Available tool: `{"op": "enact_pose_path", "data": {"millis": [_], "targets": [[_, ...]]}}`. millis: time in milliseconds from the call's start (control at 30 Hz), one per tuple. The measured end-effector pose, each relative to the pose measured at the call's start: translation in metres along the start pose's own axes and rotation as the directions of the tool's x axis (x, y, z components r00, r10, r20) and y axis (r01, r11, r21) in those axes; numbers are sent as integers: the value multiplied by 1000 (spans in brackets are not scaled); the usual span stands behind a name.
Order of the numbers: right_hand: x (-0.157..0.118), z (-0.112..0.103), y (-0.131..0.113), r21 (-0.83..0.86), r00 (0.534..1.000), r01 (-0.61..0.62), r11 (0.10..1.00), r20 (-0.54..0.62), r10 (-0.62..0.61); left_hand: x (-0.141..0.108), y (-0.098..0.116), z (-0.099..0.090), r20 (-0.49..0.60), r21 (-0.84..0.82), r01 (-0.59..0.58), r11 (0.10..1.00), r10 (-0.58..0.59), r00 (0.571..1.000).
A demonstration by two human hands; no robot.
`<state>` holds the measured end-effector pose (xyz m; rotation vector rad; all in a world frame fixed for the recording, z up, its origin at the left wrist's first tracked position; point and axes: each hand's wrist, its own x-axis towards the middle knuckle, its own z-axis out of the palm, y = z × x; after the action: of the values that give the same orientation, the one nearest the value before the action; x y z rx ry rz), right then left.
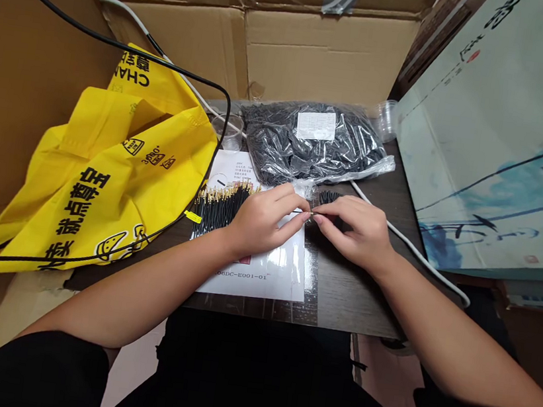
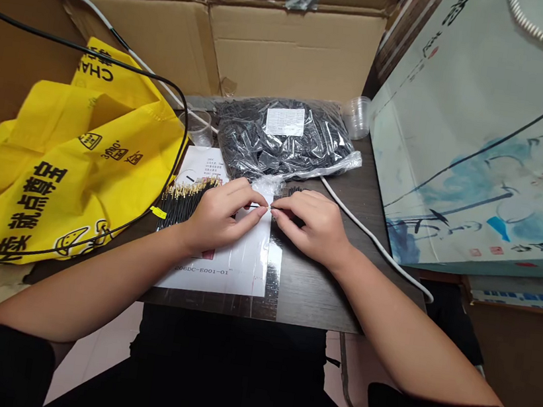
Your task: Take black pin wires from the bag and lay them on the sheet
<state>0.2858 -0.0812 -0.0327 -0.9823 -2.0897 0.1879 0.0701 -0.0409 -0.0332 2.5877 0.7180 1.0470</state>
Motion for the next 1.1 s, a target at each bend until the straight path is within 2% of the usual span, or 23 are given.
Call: {"op": "enact_pose_path", "data": {"millis": [400,1100], "targets": [[0,-2,2,-89,999,38,995,7,-38,0,-2,-2,-24,-2,3,1000,-3,1000],[0,-2,1,-140,996,38,989,-80,-50,-1,-1,0,-8,-41,-3,999,3,1000]]}}
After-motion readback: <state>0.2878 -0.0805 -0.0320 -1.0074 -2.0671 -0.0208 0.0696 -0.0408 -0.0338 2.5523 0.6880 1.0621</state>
